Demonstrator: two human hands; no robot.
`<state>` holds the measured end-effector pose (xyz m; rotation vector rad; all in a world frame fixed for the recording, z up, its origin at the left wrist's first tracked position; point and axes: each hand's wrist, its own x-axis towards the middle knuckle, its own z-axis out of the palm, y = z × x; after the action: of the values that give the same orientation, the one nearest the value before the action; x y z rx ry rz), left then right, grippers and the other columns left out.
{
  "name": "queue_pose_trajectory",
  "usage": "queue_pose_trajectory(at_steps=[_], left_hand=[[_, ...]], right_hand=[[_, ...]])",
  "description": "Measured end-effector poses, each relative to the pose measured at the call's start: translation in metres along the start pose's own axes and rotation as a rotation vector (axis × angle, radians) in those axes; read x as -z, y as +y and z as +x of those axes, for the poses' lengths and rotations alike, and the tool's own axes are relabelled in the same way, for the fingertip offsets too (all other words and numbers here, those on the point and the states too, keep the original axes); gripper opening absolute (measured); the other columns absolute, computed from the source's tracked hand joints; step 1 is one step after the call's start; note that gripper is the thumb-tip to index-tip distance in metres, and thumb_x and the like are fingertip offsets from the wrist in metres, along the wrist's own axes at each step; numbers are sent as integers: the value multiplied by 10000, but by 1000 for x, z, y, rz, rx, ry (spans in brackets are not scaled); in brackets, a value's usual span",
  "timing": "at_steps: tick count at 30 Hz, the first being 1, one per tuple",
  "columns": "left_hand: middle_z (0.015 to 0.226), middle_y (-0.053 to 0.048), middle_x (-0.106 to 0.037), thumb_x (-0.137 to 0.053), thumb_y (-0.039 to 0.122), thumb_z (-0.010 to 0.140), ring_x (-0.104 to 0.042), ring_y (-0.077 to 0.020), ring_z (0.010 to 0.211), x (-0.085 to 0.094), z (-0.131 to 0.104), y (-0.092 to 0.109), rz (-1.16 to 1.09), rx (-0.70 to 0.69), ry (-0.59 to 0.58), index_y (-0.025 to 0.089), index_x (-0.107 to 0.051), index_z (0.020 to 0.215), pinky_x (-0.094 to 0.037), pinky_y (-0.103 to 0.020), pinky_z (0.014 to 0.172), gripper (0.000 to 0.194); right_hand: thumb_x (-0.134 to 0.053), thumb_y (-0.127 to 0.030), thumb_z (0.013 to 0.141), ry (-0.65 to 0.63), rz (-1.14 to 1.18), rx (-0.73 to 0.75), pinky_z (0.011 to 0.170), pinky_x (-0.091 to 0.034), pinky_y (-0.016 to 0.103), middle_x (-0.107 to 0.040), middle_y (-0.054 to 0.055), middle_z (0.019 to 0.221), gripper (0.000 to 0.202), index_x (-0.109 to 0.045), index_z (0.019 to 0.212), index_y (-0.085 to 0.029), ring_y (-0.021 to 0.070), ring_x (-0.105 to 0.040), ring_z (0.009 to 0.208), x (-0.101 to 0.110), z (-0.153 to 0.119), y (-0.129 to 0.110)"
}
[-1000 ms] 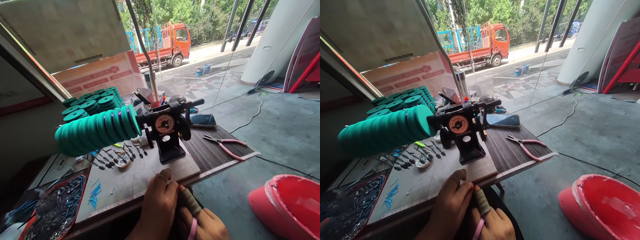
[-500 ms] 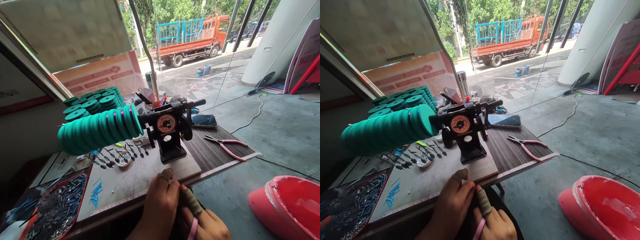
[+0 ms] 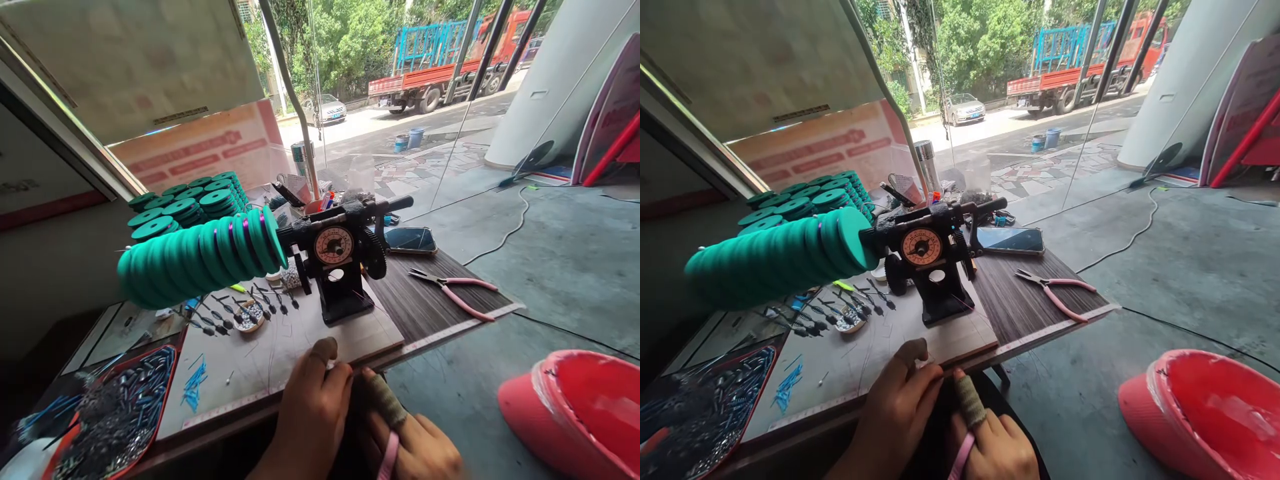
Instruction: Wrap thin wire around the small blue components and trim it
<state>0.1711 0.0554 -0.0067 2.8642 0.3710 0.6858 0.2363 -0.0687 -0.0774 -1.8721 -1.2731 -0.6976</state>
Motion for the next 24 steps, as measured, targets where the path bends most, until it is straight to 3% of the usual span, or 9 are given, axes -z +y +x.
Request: queue_pose_trajectory(at_steps=[4, 9, 14, 20, 22, 24], left_hand=[[986, -123, -610, -452, 100, 829, -627, -202, 784, 1, -1, 0, -10, 3, 0, 151, -631, 792, -571, -326, 686, 190], [980, -119, -602, -441, 101, 835, -619, -197, 789, 2, -1, -1, -23, 14, -32, 148, -629, 796, -566, -326, 694, 198], [952, -114, -603, -430, 80, 829, -621, -199, 799, 2, -2, -2, -29, 25, -45, 150, -628, 782, -564, -321, 695, 215], [937, -97, -603, -462, 87, 819, -620, -191, 794, -1, -2, -2, -66, 57, -22, 161, -629, 784, -555, -305, 702, 186], [918, -97, -603, -472, 87, 811, -619, -200, 791, -1, -2, -1, -88, 70, -13, 158, -636, 771, -550, -315, 695, 183], [912, -92, -598, -495, 95, 800, -618, -195, 776, 3, -4, 1, -145, 101, 10, 160, -643, 751, -542, -305, 682, 168]], right_hand=[[-377, -124, 839, -11, -13, -6, 449, -308, 257, -703, 128, 904, 270, -641, 820, -180, 120, -466, 421, 1, 0, 0], [-419, -107, 827, -112, -23, 48, 450, -309, 254, -711, 101, 783, 249, -621, 707, -188, 125, -465, 424, 8, 4, 2], [-369, -119, 851, -12, 4, -9, 449, -294, 263, -705, 95, 751, 309, -608, 670, -195, 128, -439, 404, 2, 1, -1], [-374, -120, 860, -9, 21, -10, 443, -314, 261, -688, 64, 674, 270, -609, 752, -197, 135, -447, 392, 2, 5, -1], [-361, -179, 890, -60, 22, 13, 431, -339, 249, -684, 63, 698, 249, -607, 852, -186, 128, -474, 390, 9, 8, 2], [-352, -334, 914, -155, 24, 19, 431, -378, 240, -662, 60, 678, 289, -594, 870, -182, 135, -520, 413, 20, 8, 8]])
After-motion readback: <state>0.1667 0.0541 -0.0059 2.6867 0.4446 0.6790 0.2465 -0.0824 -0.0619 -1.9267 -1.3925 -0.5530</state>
